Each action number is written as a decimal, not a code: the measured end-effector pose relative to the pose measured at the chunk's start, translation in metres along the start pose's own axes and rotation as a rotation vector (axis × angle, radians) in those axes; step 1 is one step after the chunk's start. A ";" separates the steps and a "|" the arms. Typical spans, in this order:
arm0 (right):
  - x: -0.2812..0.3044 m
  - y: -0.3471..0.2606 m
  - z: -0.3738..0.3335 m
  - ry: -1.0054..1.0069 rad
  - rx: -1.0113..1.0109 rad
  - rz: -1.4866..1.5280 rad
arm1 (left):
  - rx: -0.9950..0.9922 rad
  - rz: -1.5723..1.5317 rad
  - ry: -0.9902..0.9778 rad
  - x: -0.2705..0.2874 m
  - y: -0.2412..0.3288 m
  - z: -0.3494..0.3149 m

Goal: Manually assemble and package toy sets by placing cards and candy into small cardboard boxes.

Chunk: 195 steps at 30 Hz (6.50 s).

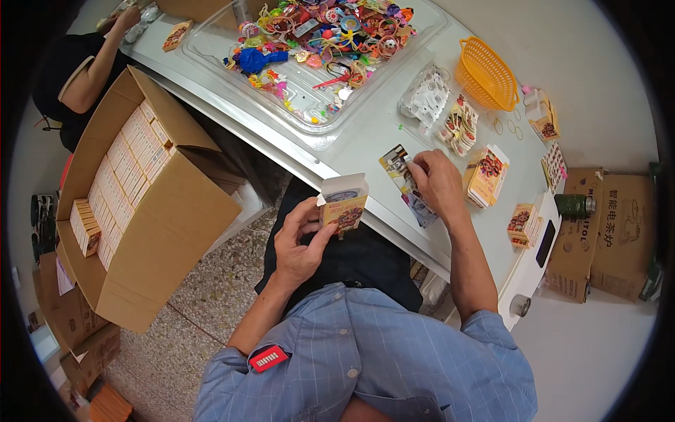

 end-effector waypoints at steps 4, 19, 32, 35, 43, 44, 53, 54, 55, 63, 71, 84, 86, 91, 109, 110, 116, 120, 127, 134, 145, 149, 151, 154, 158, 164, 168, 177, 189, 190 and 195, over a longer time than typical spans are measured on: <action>-0.003 0.008 0.002 0.059 0.006 0.004 | 0.012 0.002 -0.005 0.000 0.000 0.000; 0.025 -0.088 -0.034 0.067 0.778 0.141 | -0.095 0.124 -0.082 -0.011 0.009 0.006; 0.060 -0.104 0.010 -0.137 0.712 0.347 | -0.140 0.165 -0.094 -0.006 0.012 0.007; 0.076 -0.117 0.064 -0.030 0.604 0.220 | -0.138 0.153 -0.097 -0.003 0.010 0.011; -0.015 -0.133 0.241 -0.458 0.815 -0.450 | -0.148 0.201 -0.048 0.016 0.011 0.020; -0.021 -0.143 0.245 -0.469 0.832 -0.446 | -0.130 0.211 -0.019 0.022 0.010 0.018; -0.008 -0.149 0.244 -0.753 0.670 -0.542 | -0.064 0.117 0.119 0.045 0.007 0.013; 0.004 -0.155 0.241 -0.646 0.693 -0.282 | -0.056 0.118 0.126 0.047 0.006 0.013; 0.015 -0.158 0.237 -0.533 0.704 -0.024 | -0.058 0.098 0.132 0.049 0.006 0.014; 0.092 -0.169 0.123 -0.299 0.670 0.244 | -0.065 0.000 0.126 0.051 0.009 0.014; 0.092 -0.200 0.032 -0.487 0.915 -0.060 | -0.171 0.034 0.024 0.040 0.032 0.002; 0.081 -0.192 -0.027 -0.469 0.947 -0.056 | -0.242 0.027 -0.025 0.016 0.045 -0.025; 0.088 -0.183 -0.026 -0.435 0.908 -0.038 | -0.247 0.006 -0.014 0.016 0.044 -0.024; 0.091 -0.164 -0.004 -0.405 0.788 0.125 | -0.243 -0.018 0.018 0.022 0.037 -0.021; -0.038 -0.178 0.271 -0.458 0.604 -0.672 | -0.204 0.209 0.225 0.071 0.026 -0.004; -0.045 -0.180 0.272 -0.464 0.604 -0.669 | -0.198 0.210 0.226 0.072 0.023 -0.004; -0.058 -0.183 0.266 -0.390 0.659 -0.776 | -0.134 0.150 0.252 0.076 0.010 0.003; -0.026 -0.181 0.257 -0.295 0.635 -0.709 | -0.137 0.040 0.270 0.075 0.012 0.011; 0.056 -0.199 0.115 -0.271 0.466 0.528 | -0.200 0.058 0.236 0.071 0.017 0.008; 0.032 -0.191 0.011 -0.325 0.809 0.506 | -0.262 0.023 0.152 0.048 0.026 -0.001; -0.060 -0.086 -0.078 -0.473 -0.212 1.486 | -0.035 -0.087 0.057 0.028 0.006 -0.044; -0.111 -0.070 -0.100 -0.662 -0.316 1.680 | 0.052 -0.054 -0.038 0.030 -0.013 -0.068; -0.127 -0.064 -0.111 -0.733 -0.421 1.659 | 0.154 0.080 -0.113 0.033 -0.017 -0.075; -0.150 -0.063 -0.125 -0.753 -0.457 1.626 | -0.010 0.383 -0.297 0.039 -0.012 -0.084; -0.181 -0.056 -0.139 -0.742 -0.496 1.622 | 0.108 0.419 -0.315 0.037 -0.008 -0.091; -0.203 -0.052 -0.143 -0.683 -0.504 1.771 | 0.247 0.184 -0.324 0.049 -0.024 -0.073; -0.196 -0.055 -0.143 -0.528 -0.237 1.604 | 0.297 -0.007 -0.234 0.048 -0.041 -0.076; -0.183 -0.052 -0.138 -0.459 0.045 1.285 | 0.258 0.152 -0.286 0.054 -0.032 -0.066; -0.172 -0.057 -0.136 -0.235 0.297 1.012 | 0.168 0.267 -0.362 0.052 -0.026 -0.056; -0.175 -0.056 -0.136 -0.234 0.298 1.014 | 0.156 0.291 -0.357 0.051 -0.025 -0.056; -0.170 -0.059 -0.133 -0.297 0.265 1.020 | 0.122 0.386 -0.403 0.051 -0.021 -0.054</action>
Point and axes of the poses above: each hand's wrist, its own z-axis towards the middle knuckle, its own x-axis out of the back of the hand, y = z × x, the point moved 4 cm from there along z, towards the middle knuckle, and after that the axes turned 5 degrees about -y, right-handed, at the moved point
